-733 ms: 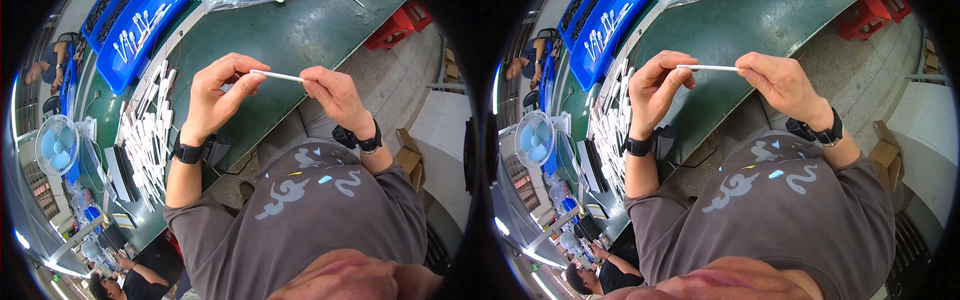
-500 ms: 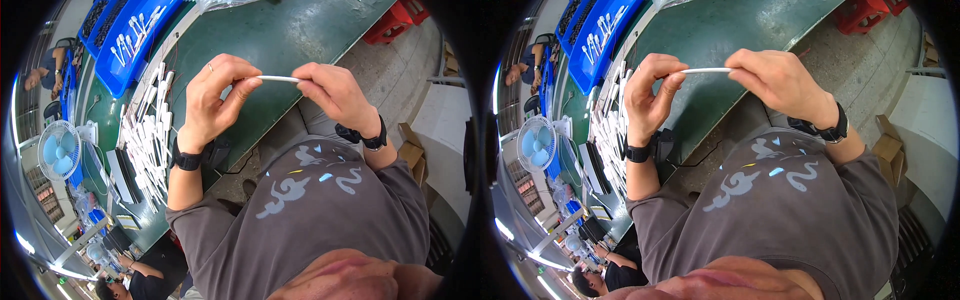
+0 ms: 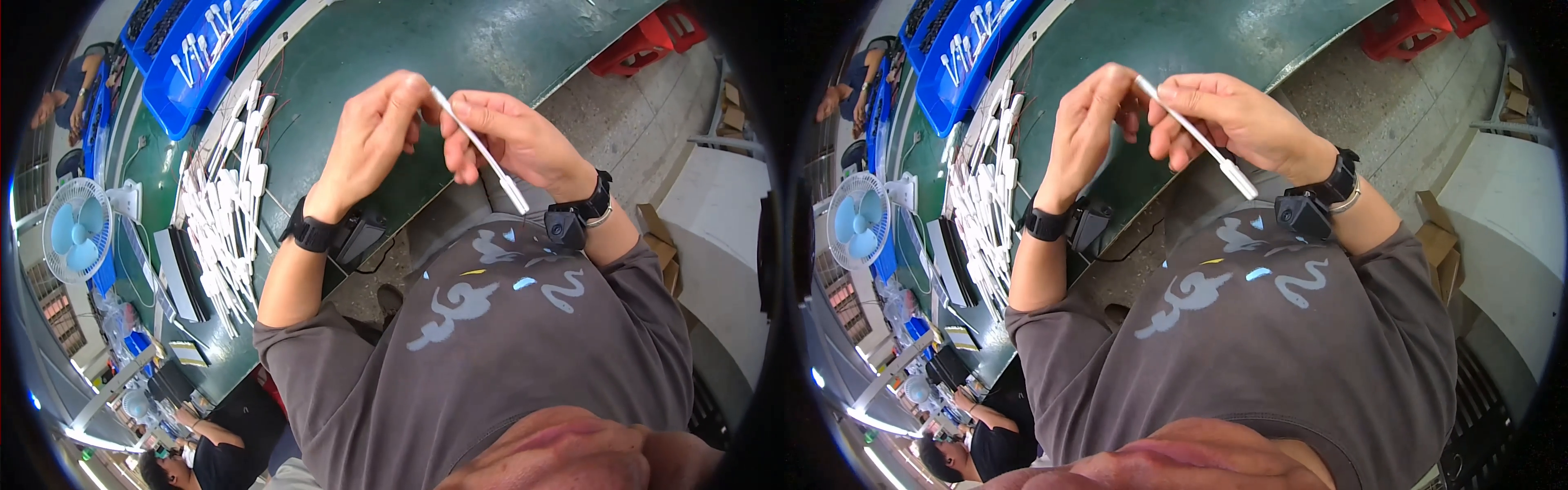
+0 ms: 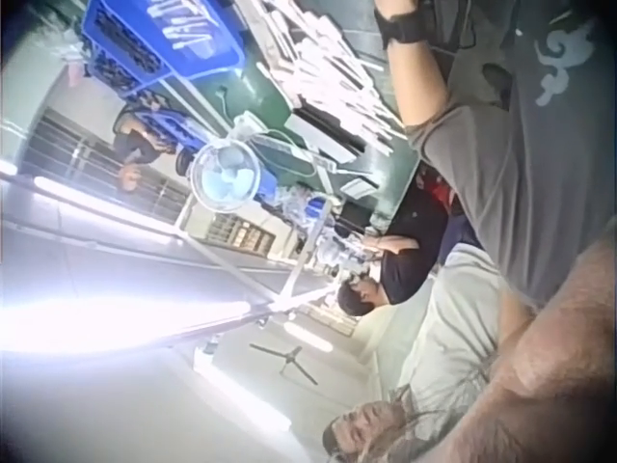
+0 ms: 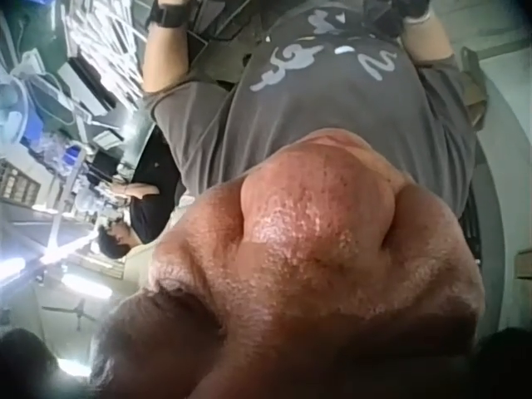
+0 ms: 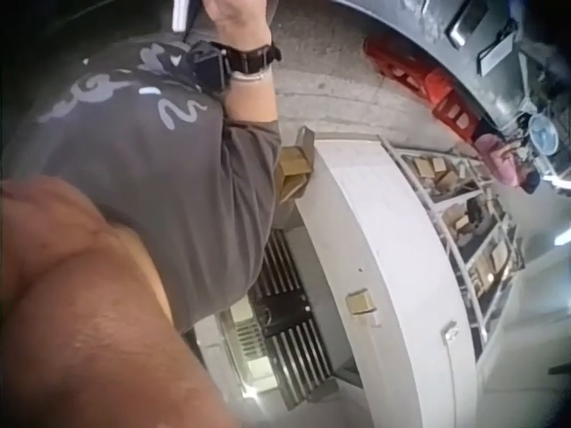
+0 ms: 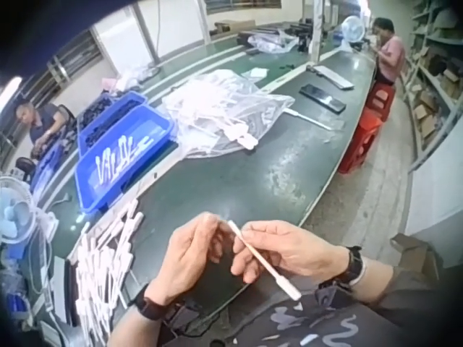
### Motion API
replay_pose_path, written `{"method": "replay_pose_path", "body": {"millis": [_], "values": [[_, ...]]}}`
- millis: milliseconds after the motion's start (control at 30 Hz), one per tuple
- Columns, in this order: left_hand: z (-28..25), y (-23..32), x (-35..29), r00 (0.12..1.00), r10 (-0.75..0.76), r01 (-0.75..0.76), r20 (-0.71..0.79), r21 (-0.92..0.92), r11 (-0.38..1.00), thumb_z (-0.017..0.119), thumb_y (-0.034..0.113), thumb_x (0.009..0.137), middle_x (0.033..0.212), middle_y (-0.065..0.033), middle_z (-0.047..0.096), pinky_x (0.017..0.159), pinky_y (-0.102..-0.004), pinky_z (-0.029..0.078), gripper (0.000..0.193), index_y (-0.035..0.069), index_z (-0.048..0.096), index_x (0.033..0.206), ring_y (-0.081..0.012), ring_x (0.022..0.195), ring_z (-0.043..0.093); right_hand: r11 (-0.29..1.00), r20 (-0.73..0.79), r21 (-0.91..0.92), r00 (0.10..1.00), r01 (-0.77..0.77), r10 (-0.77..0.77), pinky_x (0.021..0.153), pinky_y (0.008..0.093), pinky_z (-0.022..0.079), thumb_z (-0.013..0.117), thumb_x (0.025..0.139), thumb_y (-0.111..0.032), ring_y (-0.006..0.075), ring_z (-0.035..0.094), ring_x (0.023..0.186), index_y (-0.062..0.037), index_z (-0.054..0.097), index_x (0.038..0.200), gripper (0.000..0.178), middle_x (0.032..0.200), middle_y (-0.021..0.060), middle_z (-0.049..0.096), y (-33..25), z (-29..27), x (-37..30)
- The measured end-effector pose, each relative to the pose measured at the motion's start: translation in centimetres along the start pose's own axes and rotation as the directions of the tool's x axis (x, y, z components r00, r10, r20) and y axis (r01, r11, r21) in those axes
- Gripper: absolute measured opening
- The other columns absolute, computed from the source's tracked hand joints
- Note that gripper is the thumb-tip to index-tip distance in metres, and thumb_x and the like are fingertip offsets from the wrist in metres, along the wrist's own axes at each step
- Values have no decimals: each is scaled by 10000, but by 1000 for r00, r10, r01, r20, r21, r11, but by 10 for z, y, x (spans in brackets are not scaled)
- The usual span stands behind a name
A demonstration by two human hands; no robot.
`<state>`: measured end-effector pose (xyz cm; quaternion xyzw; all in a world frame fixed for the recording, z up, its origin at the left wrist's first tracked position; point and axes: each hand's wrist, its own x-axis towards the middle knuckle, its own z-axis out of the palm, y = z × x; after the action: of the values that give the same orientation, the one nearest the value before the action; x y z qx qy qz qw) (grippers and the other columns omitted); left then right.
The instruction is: The person assembles antenna components by hand, inserting wires into white plastic housings and pressing the parts together. They pick up each housing and wire from the table, join them, and then place the completed units onto a growing pile of finished antennas.
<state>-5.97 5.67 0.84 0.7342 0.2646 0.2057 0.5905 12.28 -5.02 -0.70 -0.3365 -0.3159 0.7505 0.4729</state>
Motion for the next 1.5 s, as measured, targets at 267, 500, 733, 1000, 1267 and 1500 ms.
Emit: {"method": "replay_pose_path", "body": {"millis": [267, 500, 733, 1000, 1267, 1500], "values": [[-3, -18, 5, 981, -29, 34, -191, 22, 999, 523, 348, 1017, 650, -41, 594, 543, -282, 463, 392, 20, 657, 850, -96, 569, 537, 978, -193, -31, 959, 206, -209, 891, 284, 501, 466, 1047, -289, 156, 658, 974, -49, 576, 1127, 276, 1120, 141, 684, 6, -1, 10], [24, -5, -5, 991, 98, -64, -94, 315, 947, 636, 311, 940, 659, -86, 666, 545, -292, 492, 301, 29, 704, 858, -165, 582, 646, 913, -292, -94, 866, 398, -407, 959, 300, 474, 471, 1047, -269, 162, 614, 1108, -47, 568, 1191, 282, 1189, 141, 664, 10, 0, 17], [35, -1, -14, 976, 136, -54, -170, 413, 909, 682, 224, 866, 696, -106, 687, 537, -331, 506, 168, 60, 715, 888, -254, 590, 672, 896, -309, -139, 841, 422, -444, 939, 316, 491, 476, 1046, -248, 174, 639, 1034, -33, 579, 1181, 274, 1163, 138, 668, 7, 1, 17], [34, 1, -17, 953, 266, -133, -142, 594, 793, 676, 207, 857, 692, -103, 681, 529, -350, 504, 147, 65, 716, 859, -274, 574, 652, 817, -170, -364, 831, 447, -530, 945, 323, 497, 478, 1045, -242, 177, 642, 1027, -22, 563, 1223, 296, 1138, 126, 667, 6, -15, 18], [14, -19, 1, 989, -134, 128, -61, -100, 987, 692, 236, 903, 664, -15, 663, 494, -257, 464, 220, 23, 733, 938, -100, 558, 611, 886, -300, -233, 838, 400, -457, 926, 305, 499, 439, 1057, -252, 167, 629, 1038, -10, 559, 1234, 322, 1097, 96, 652, 1, -3, 36], [-1, -18, 4, 974, -197, 128, -115, -438, 890, 673, 250, 942, 756, 23, 616, 511, -195, 369, 272, 5, 727, 1046, -28, 629, 480, 913, -144, -372, 961, 169, -237, 886, 291, 509, 444, 1054, -289, 159, 643, 971, 11, 564, 1245, 375, 1039, 83, 667, 14, -3, 19]]}}
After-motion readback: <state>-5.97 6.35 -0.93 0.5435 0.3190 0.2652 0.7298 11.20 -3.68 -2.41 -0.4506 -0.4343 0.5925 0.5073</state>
